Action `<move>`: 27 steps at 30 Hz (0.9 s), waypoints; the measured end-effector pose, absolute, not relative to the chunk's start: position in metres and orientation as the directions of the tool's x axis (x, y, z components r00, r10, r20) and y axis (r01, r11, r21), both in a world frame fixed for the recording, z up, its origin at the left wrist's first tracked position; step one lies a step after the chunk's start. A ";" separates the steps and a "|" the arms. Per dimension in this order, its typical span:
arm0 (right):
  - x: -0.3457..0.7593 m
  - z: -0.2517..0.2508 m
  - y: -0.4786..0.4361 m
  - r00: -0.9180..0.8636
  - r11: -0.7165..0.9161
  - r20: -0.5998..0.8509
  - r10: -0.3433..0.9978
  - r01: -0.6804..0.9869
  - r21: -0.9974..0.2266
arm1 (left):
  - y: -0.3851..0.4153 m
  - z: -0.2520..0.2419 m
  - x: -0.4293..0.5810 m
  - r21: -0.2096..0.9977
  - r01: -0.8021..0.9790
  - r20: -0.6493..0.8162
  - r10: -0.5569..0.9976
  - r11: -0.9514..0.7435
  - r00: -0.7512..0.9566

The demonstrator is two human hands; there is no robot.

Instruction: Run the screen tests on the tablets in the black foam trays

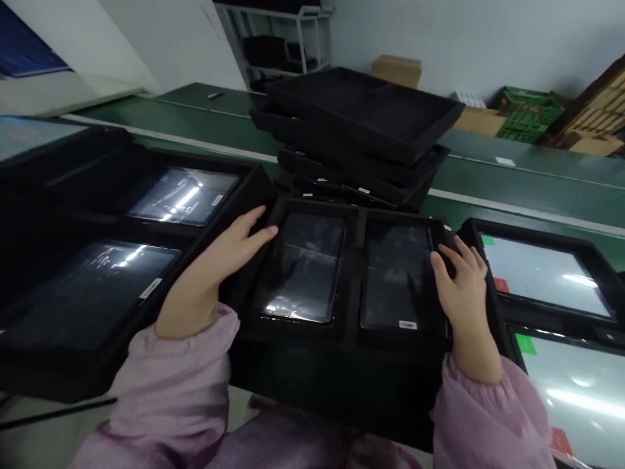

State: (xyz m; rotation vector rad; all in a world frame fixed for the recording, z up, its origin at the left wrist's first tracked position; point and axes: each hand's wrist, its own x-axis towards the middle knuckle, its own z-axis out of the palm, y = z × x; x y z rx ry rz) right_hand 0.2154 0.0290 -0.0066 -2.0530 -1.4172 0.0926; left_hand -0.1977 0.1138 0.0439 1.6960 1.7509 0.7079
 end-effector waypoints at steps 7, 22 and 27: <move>0.203 0.006 -0.010 0.469 -0.242 0.276 0.839 0.776 -0.583 | 0.069 0.005 -0.206 0.883 0.403 -0.251 0.968 0.242 -0.032; 0.186 0.011 -0.016 0.415 -0.168 0.238 0.878 0.733 -0.659 | 0.069 0.006 -0.209 0.869 0.334 -0.355 0.930 0.364 -0.092; 0.196 -0.002 -0.018 0.422 -0.221 0.285 0.861 0.814 -0.536 | 0.070 0.010 -0.208 0.844 0.360 -0.376 0.918 0.397 -0.128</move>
